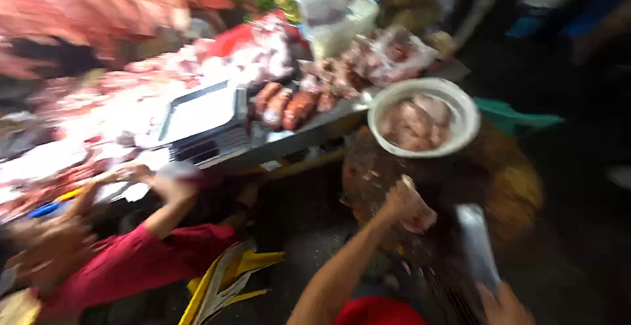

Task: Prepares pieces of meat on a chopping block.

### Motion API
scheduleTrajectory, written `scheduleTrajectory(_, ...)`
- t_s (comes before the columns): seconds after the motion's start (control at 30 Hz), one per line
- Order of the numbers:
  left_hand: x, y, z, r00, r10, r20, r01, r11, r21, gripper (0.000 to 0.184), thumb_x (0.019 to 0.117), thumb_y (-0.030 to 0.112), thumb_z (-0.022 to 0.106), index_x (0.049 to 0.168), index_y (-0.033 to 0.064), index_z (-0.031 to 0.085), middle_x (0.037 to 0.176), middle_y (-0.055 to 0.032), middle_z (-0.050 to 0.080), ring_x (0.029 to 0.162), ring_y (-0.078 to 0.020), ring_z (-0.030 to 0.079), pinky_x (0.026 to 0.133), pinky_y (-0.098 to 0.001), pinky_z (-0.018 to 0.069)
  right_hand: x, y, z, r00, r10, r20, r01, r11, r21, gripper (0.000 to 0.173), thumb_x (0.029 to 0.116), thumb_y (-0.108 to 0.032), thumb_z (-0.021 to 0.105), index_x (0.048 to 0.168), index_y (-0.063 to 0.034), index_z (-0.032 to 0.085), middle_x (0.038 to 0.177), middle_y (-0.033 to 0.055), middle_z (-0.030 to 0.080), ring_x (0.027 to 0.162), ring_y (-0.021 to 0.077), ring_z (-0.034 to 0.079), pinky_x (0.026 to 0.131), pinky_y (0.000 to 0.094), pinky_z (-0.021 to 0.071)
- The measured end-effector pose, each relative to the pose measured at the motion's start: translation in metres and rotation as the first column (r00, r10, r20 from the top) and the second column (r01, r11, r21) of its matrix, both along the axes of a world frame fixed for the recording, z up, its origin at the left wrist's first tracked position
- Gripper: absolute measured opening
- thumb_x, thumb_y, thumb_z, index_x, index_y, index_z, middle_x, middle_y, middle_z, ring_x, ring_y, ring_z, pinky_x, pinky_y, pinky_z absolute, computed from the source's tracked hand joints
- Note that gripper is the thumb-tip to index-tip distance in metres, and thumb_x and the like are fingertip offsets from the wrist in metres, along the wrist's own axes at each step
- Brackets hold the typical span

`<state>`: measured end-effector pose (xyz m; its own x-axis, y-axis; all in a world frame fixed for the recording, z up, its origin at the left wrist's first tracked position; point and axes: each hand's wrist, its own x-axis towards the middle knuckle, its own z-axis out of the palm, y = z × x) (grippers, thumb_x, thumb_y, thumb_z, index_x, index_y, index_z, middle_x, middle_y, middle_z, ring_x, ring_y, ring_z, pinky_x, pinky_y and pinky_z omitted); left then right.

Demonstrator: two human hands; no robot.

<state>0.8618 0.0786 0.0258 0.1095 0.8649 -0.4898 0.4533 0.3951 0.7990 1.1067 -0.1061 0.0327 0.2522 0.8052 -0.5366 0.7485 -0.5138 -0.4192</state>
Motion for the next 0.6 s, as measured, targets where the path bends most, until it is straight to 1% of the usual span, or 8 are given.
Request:
scheduleTrajectory(0.07, -0.001, 0.002, 0.002, 0.993, -0.044, 0.106, 0.047, 0.998, -0.03, 0.083, 0.0838, 0.016, 0.08, 0.152, 0.0013, 0.036, 0.125, -0.0204, 0.066, 0.11, -0.0282, 0.068, 0.097, -0.0488, 0.0575, -0.008, 0.007, 0.007, 0.999, -0.045, -0.018, 0.046, 0.997, 0.056, 0.049, 0.106, -0.036, 0.055, 0.139, 0.0002, 0.055, 0.106, 0.0306, 0.07, 0.096, 0.0493, 0.07, 0.085, 0.0705, 0.053)
scheduleTrajectory(0.13, -0.005, 0.007, -0.002, 0.987, -0.065, 0.148, 0.074, 0.996, -0.057, 0.089, 0.0804, 0.004, 0.077, 0.156, 0.0012, 0.03, 0.135, -0.0247, 0.059, 0.12, -0.0314, 0.063, 0.102, -0.0493, 0.054, -0.025, 0.016, 0.021, 0.996, -0.076, -0.049, 0.08, 0.993, 0.085, 0.046, 0.1061, -0.032, 0.056, 0.138, 0.0013, 0.056, 0.1, 0.0284, 0.071, 0.092, 0.0462, 0.071, 0.083, 0.0672, 0.0545)
scheduleTrajectory(0.2, -0.009, 0.008, -0.011, 0.981, -0.053, 0.184, 0.07, 0.994, -0.083, 0.095, 0.0787, 0.002, 0.075, 0.159, 0.003, 0.025, 0.144, -0.0267, 0.051, 0.127, -0.0331, 0.059, 0.105, -0.0493, 0.0525, -0.042, 0.026, 0.034, 0.992, -0.086, -0.093, 0.091, 0.994, 0.061, 0.047, 0.1072, -0.034, 0.053, 0.14, -0.0011, 0.054, 0.098, 0.0245, 0.071, 0.09, 0.0414, 0.072, 0.083, 0.0623, 0.056)
scheduleTrajectory(0.27, -0.012, 0.008, -0.016, 0.974, -0.042, 0.224, 0.072, 0.989, -0.129, 0.099, 0.0854, 0.002, 0.073, 0.164, 0.0071, 0.013, 0.155, -0.0275, 0.039, 0.136, -0.035, 0.052, 0.11, -0.05, 0.0486, -0.058, 0.037, 0.043, 0.989, -0.078, -0.125, 0.082, 0.996, 0.028, 0.047, 0.108, -0.037, 0.051, 0.141, -0.0033, 0.052, 0.096, 0.0214, 0.071, 0.088, 0.0377, 0.072, 0.082, 0.0584, 0.0568)
scheduleTrajectory(0.33, -0.012, 0.008, -0.02, 0.965, -0.031, 0.259, 0.069, 0.988, -0.137, 0.095, 0.0898, 0.003, 0.07, 0.165, 0.0088, 0.011, 0.156, -0.0275, 0.038, 0.136, -0.0346, 0.052, 0.109, -0.049, 0.0488, -0.071, 0.047, 0.05, 0.988, -0.07, -0.139, 0.071, 0.997, 0.004, 0.047, 0.1084, -0.038, 0.05, 0.141, -0.0048, 0.052, 0.096, 0.0204, 0.071, 0.09, 0.0369, 0.072, 0.083, 0.0572, 0.0566)
scheduleTrajectory(0.43, -0.012, 0.009, -0.02, 0.961, -0.003, 0.276, 0.049, 0.986, -0.157, 0.097, 0.0869, 0.001, 0.071, 0.164, 0.0087, 0.012, 0.152, -0.0281, 0.04, 0.13, -0.0354, 0.055, 0.105, -0.0496, 0.0518, -0.089, 0.057, 0.05, 0.994, -0.038, -0.103, 0.037, 0.999, -0.011, 0.045, 0.1093, -0.039, 0.047, 0.139, -0.0062, 0.051, 0.094, 0.0186, 0.07, 0.091, 0.036, 0.071, 0.082, 0.0551, 0.0565)
scheduleTrajectory(0.5, -0.009, 0.009, -0.02, 0.977, -0.008, 0.212, 0.047, 0.982, -0.181, 0.101, 0.0864, 0.002, 0.072, 0.165, 0.0119, 0.01, 0.157, -0.0268, 0.035, 0.136, -0.037, 0.051, 0.107, -0.0518, 0.0493, -0.094, 0.059, 0.052, 0.998, -0.013, -0.062, 0.008, 0.997, -0.072, 0.047, 0.1099, -0.038, 0.045, 0.145, -0.0066, 0.048, 0.1, 0.0202, 0.071, 0.097, 0.0378, 0.071, 0.086, 0.0555, 0.056)
scheduleTrajectory(0.6, -0.004, 0.01, -0.027, 0.994, -0.016, 0.105, 0.033, 0.985, -0.169, 0.102, 0.0838, 0.007, 0.075, 0.165, 0.0113, 0.014, 0.158, -0.0279, 0.034, 0.138, -0.0419, 0.047, 0.109, -0.0566, 0.0465, -0.095, 0.05, 0.062, 1.0, 0.025, -0.017, -0.028, 0.984, -0.178, 0.047, 0.1098, -0.035, 0.046, 0.147, -0.0068, 0.044, 0.107, 0.0214, 0.07, 0.102, 0.0392, 0.071, 0.09, 0.0566, 0.0557)
